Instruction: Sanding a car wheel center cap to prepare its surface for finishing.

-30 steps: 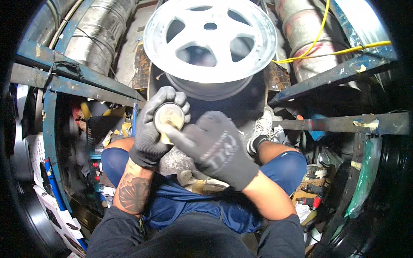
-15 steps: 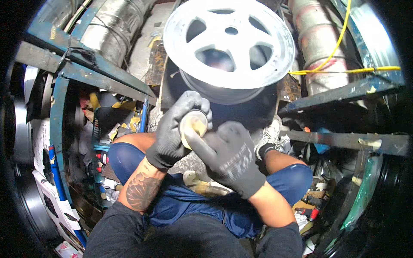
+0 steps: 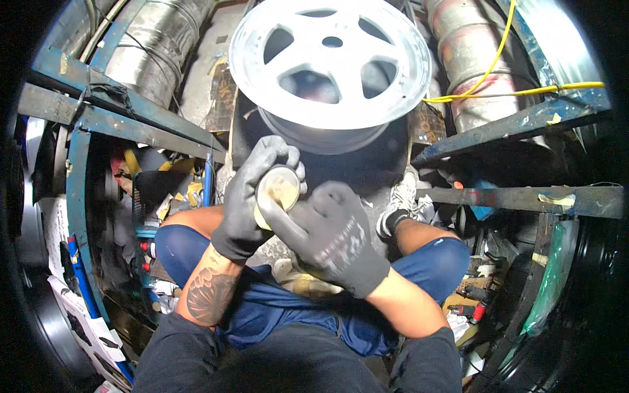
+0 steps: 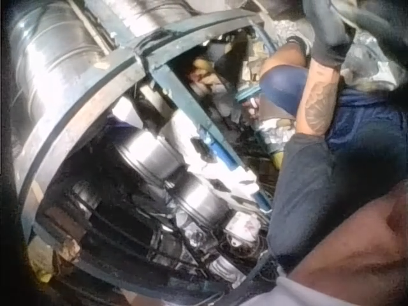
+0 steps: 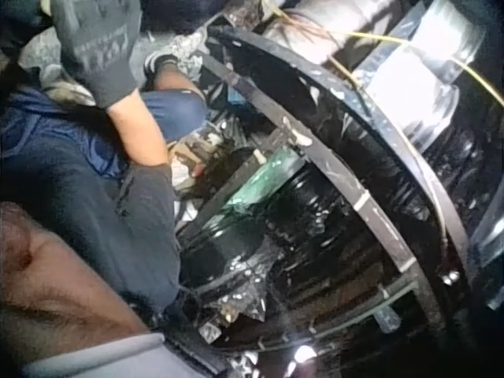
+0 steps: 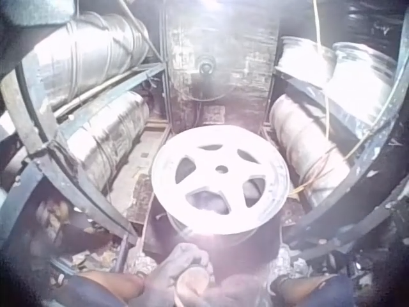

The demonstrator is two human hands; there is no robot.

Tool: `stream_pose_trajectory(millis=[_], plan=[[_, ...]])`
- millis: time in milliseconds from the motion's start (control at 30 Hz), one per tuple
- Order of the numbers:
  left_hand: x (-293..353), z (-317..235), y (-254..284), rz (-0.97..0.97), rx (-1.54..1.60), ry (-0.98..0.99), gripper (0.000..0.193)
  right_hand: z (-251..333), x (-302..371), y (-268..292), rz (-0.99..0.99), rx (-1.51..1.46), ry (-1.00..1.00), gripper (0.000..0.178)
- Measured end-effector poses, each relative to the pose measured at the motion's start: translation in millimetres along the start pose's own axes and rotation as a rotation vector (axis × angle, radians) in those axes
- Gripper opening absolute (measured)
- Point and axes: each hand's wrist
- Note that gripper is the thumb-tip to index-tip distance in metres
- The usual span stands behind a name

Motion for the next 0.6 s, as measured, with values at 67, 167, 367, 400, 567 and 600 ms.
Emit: stream_pose_trajectory(millis=[67, 167, 367, 400, 567, 600], plan=[[-2, 0, 1, 0.002, 0.075, -0.018, 0.017, -10, 12, 4, 0.139, 0.052, -0.072, 0.049], [3, 11, 7, -0.115, -0.417, -0.228, 0.018, -10, -17, 8, 0.084, 0.02, -0.115, 0.043], [5, -1, -3, -0.037, 0.11, -0.011, 0.027, -9, -2, 15, 0.143, 0.053, -0.158, 0.044], [3, -4, -2, -0.015, 0.151, -0.016, 0.028, -2, -8, 9, 0.119, 0.062, -0.108, 0.045], [-1, -2, -1, -0.017, 0.237, -0.069, 0.031, -11, 8, 21, 0.306, 0.042, -0.221, 0.057], [-1, -7, -8, -0.006, 0.239, -0.059, 0.031, -18, 6, 28, 0.145, -0.062, -0.193, 0.052]])
Point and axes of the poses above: each hand's wrist, its own x-axis away from the middle knuckle, its own y-axis out of the back of the hand, z = x × y, and after that the axes turned 2 degrees about -y, right-handed
